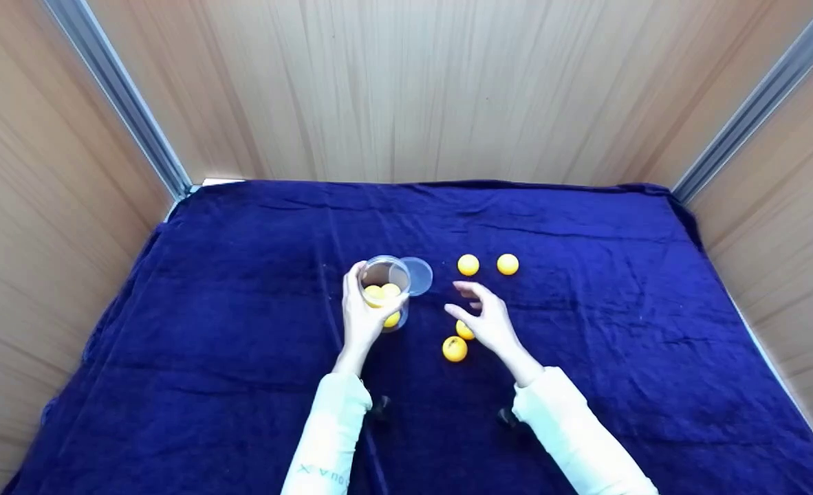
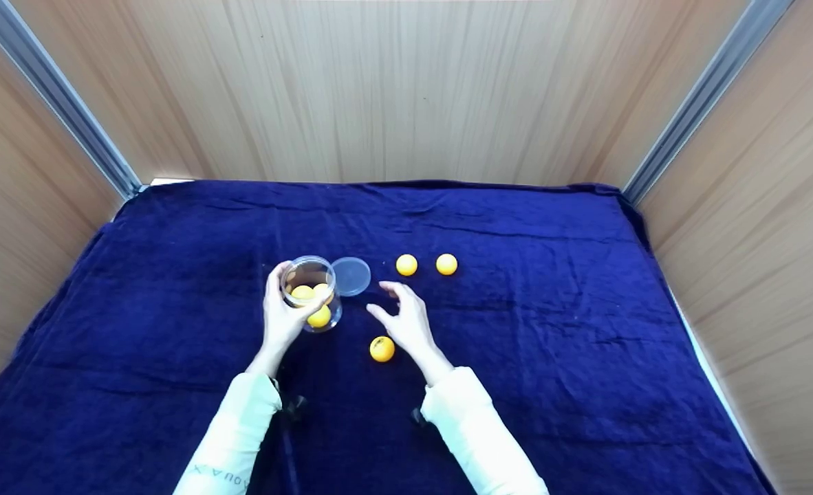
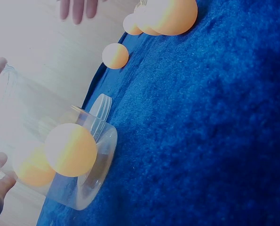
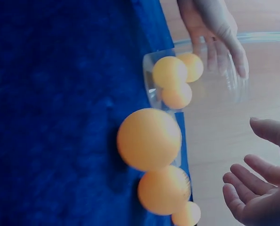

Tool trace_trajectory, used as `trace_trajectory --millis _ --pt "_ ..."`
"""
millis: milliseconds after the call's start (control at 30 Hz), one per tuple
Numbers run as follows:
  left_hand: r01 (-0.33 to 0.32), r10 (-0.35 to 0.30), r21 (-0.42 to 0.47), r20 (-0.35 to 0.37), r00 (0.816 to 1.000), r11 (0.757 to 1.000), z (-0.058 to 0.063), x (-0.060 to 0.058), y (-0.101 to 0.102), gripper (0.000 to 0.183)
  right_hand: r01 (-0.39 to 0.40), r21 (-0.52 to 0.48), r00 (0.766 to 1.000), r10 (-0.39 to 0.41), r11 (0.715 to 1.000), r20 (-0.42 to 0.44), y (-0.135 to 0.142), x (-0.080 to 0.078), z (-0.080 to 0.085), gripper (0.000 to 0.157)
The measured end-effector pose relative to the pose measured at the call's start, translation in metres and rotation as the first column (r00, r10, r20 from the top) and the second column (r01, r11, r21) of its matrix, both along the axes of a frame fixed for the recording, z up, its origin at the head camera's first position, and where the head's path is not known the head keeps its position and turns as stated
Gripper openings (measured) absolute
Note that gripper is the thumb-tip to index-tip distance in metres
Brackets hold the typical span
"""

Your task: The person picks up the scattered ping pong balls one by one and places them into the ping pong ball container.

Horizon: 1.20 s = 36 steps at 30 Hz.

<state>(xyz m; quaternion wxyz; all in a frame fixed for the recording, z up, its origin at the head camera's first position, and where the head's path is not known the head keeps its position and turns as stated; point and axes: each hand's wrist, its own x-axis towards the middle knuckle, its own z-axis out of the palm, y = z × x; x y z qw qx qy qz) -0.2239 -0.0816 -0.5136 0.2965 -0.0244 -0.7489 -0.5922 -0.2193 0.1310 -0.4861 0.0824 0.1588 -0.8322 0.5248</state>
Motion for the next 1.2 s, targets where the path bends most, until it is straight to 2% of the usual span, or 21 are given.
trace_trajectory --millis 167,367,467,533,667,767,833,900,1033,1133,1200 --pt "0.008 -0.008 0.025 -0.017 1.000 1.000 0.004 0.001 0.002 0.085 0.000 0.020 1.000 0.000 1.000 0.016 0.008 0.002 -0.007 0.040" --pt "0.009 -0.009 0.021 -0.025 1.000 1.000 0.029 0.016 0.007 0.079 -0.006 0.016 0.999 0.005 1.000 0.041 0.018 0.003 -0.016 0.039" --pt "0.002 -0.002 0.012 -0.018 1.000 1.000 0.034 0.019 0.008 0.078 -0.010 0.020 0.998 0.009 1.000 0.064 0.022 0.004 -0.020 0.039" --pt "0.002 -0.002 0.015 -0.022 1.000 1.000 0.033 0.019 0.008 0.079 -0.013 0.021 0.997 0.012 1.000 0.076 0.025 0.004 -0.022 0.038" --pt "0.005 -0.004 0.023 -0.042 0.999 1.000 0.018 0.009 0.006 0.082 -0.031 0.002 0.995 0.030 1.000 0.099 0.028 0.006 -0.024 0.037" --pt "0.001 0.000 0.021 -0.041 0.999 1.000 0.005 0.002 0.004 0.085 -0.045 -0.014 0.993 0.046 0.999 0.106 0.026 0.013 -0.014 0.035" --pt "0.000 0.001 0.020 -0.031 1.000 1.000 0.001 0.000 0.003 0.087 -0.055 -0.021 0.992 0.057 0.998 0.112 0.025 0.018 -0.007 0.035" --pt "-0.004 0.004 0.014 -0.018 1.000 1.000 0.001 0.000 0.002 0.087 -0.056 -0.019 0.990 0.058 0.998 0.125 0.024 0.022 -0.001 0.034" --pt "-0.002 0.002 0.011 -0.001 1.000 1.000 0.001 0.000 0.002 0.086 -0.076 -0.023 0.984 0.078 0.997 0.159 0.025 0.024 0.000 0.036" --pt "-0.005 0.005 0.001 0.008 1.000 1.000 0.002 0.001 0.002 0.086 -0.098 -0.030 0.981 0.102 0.995 0.163 0.027 0.022 -0.005 0.038" --pt "-0.010 0.010 -0.011 0.014 1.000 1.000 0.002 0.001 0.001 0.086 -0.105 -0.032 0.981 0.109 0.994 0.163 0.030 0.019 -0.015 0.040"
